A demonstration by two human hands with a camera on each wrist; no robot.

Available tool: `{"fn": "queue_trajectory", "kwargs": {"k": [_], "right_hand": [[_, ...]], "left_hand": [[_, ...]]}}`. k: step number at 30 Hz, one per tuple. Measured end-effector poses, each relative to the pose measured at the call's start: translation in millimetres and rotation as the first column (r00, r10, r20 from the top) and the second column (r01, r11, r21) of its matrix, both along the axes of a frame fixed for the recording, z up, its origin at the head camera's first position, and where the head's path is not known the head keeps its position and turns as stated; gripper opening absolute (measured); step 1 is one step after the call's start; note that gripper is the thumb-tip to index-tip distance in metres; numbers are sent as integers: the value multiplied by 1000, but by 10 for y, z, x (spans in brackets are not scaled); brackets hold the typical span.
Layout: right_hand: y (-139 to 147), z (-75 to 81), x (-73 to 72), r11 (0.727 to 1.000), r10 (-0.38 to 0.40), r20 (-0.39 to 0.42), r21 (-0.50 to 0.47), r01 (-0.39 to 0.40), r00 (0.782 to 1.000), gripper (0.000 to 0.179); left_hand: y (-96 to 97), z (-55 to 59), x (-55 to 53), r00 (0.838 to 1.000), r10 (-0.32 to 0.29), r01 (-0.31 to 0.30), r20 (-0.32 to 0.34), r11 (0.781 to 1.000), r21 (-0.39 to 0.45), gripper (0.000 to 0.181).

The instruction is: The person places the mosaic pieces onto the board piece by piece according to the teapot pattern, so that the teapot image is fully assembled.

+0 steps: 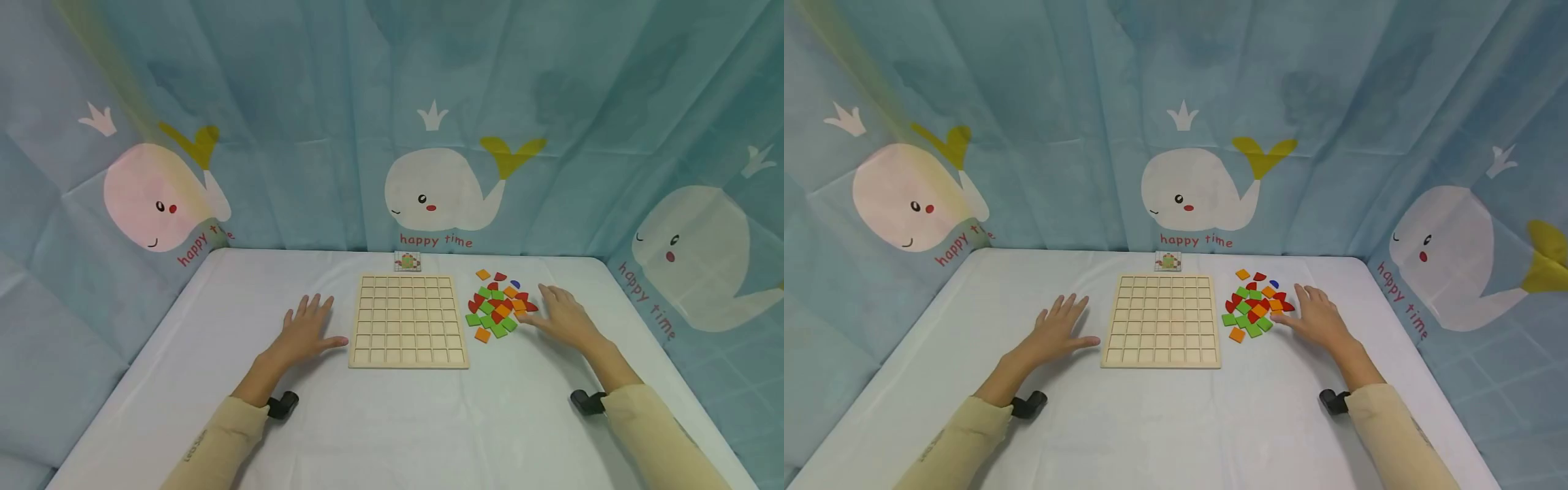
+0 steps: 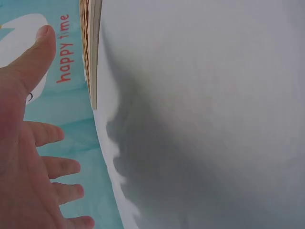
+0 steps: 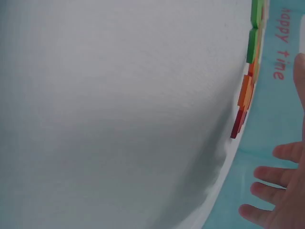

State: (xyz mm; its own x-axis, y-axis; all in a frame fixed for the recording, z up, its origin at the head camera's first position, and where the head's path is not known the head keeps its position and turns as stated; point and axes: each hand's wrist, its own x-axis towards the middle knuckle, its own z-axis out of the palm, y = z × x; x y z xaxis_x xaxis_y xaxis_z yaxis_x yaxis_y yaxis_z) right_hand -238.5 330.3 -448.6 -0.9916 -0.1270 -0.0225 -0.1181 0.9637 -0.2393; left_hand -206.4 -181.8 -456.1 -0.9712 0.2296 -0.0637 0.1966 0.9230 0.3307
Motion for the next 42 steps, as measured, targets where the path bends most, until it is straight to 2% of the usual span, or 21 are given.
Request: {"fn": "queue_trajectory", "kwargs": {"k": [16, 26, 33, 42], "right_hand": [[-91, 13, -345, 999, -6, 57, -35, 8, 998, 95], [-128, -1, -567, 999, -1, 93, -35, 4, 996, 75], [-169, -10, -694, 997, -50, 145, -54, 59, 988, 66], [-239, -13, -779, 988, -112, 146, -86, 125, 983, 47]], "left_hand": [[203, 12, 45, 988, -106, 99, 111, 993, 63, 103], [307, 14, 75, 979, -114, 105, 170, 993, 59, 107], [354, 16, 88, 976, -130, 121, 176, 991, 61, 109], [392, 35, 102, 971, -146, 139, 191, 989, 51, 111]]}}
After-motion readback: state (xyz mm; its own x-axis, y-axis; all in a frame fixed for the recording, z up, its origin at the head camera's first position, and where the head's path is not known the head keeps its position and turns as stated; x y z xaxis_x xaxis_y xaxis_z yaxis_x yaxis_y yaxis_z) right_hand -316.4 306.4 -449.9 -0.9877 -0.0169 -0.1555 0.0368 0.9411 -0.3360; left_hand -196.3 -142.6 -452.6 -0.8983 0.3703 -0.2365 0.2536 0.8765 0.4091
